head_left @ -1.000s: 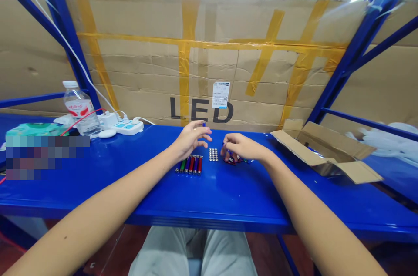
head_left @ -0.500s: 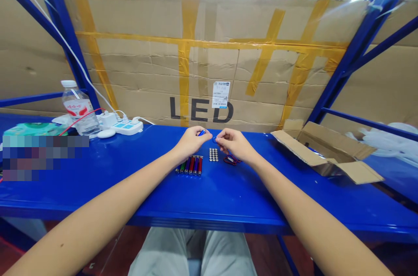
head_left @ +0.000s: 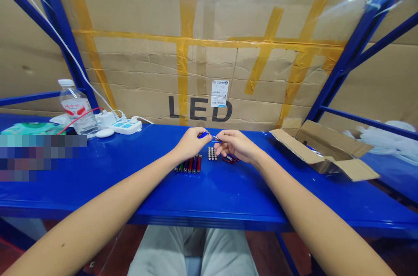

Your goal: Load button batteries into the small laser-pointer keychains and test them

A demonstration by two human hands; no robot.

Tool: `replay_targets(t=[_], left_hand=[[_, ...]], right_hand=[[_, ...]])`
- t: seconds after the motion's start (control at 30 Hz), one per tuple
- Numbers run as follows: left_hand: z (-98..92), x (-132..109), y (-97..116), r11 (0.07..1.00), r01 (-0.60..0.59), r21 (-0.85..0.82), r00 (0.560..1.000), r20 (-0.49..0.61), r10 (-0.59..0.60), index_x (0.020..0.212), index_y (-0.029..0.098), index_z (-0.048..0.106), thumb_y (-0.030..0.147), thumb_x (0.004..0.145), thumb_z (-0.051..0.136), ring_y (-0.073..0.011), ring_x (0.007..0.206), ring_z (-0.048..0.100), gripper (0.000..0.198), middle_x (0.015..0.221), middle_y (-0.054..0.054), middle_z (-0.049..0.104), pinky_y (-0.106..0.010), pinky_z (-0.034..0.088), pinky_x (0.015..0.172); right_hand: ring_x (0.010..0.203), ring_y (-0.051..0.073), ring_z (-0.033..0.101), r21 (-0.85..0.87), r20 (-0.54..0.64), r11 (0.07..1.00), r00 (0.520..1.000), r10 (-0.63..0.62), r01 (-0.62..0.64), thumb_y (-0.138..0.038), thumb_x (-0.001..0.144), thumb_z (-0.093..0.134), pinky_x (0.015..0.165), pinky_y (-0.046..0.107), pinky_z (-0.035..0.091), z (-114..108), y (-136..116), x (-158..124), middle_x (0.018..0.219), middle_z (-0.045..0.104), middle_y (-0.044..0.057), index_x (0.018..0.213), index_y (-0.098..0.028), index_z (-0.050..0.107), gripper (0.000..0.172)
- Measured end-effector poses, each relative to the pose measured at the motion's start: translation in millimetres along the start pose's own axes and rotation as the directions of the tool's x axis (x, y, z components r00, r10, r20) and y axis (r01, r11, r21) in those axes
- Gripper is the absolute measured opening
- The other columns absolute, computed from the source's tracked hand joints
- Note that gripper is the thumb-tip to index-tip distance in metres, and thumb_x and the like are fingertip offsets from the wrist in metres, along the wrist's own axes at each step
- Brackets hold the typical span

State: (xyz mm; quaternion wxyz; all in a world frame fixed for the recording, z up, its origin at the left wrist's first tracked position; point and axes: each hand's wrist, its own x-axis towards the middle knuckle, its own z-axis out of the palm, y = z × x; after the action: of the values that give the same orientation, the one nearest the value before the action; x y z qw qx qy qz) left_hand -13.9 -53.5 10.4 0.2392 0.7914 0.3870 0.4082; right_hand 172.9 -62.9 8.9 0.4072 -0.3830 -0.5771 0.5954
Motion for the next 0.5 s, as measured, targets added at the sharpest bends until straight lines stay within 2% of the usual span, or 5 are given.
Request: replay_targets(t=[0.1, 0.2, 0.33, 0.5], left_hand=[[0.8, -2.0, 1.7, 0.998, -0.05, 0.039, 0.999, 0.008, 0.05, 0.069, 0.016, 0.062, 0.03, 0.084, 0.052, -0.0152, 0.067, 0.056, 0.022, 0.067, 0.0, 0.064, -0.027, 0.039, 0.065], [1.7, -3.8, 3.1, 0.993, -0.083, 0.087, 0.996, -0.01, 0.085, 0.073, 0.017, 0.063, 0.029, 0.085, 0.051, -0.0164, 0.071, 0.058, 0.02, 0.074, -0.002, 0.068, -0.027, 0.04, 0.067], [3.3, -3.8, 2.1, 0.987, -0.06, 0.151, 0.996, -0.053, 0.069, 0.071, 0.017, 0.061, 0.03, 0.086, 0.05, -0.0157, 0.067, 0.055, 0.022, 0.069, -0.001, 0.065, -0.027, 0.038, 0.063], [5.0, -2.3, -0.2, 0.993, -0.054, 0.109, 0.996, -0.059, 0.06, 0.071, 0.017, 0.06, 0.03, 0.086, 0.052, -0.0155, 0.068, 0.056, 0.022, 0.07, -0.001, 0.066, -0.027, 0.038, 0.063]], right_hand=[[0.055, 0.013, 0.065, 0.159, 0.026, 0.983, 0.996, 0.086, -0.089, -0.015, 0.083, 0.056, 0.048, 0.021, 0.048, 0.3, 2.4, 2.9, 0.068, 0.068, 0.007, 0.081, -0.014, 0.056, 0.002], [0.052, 0.011, 0.061, 0.279, 0.037, 0.952, 0.992, 0.122, -0.128, -0.011, 0.083, 0.052, 0.045, 0.019, 0.045, 3.3, 5.4, 6.0, 0.069, 0.067, 0.008, 0.079, -0.012, 0.058, 0.007], [0.05, 0.01, 0.057, 0.315, -0.048, 0.943, 0.99, 0.131, -0.109, -0.011, 0.084, 0.052, 0.043, 0.018, 0.045, 9.5, 6.5, 7.4, 0.068, 0.066, 0.007, 0.079, -0.012, 0.059, 0.008], [0.045, 0.007, 0.051, 0.309, -0.101, 0.947, 0.988, 0.12, -0.084, -0.012, 0.081, 0.054, 0.038, 0.016, 0.04, 14.4, 4.9, 6.5, 0.063, 0.064, 0.006, 0.075, -0.012, 0.059, 0.008]])
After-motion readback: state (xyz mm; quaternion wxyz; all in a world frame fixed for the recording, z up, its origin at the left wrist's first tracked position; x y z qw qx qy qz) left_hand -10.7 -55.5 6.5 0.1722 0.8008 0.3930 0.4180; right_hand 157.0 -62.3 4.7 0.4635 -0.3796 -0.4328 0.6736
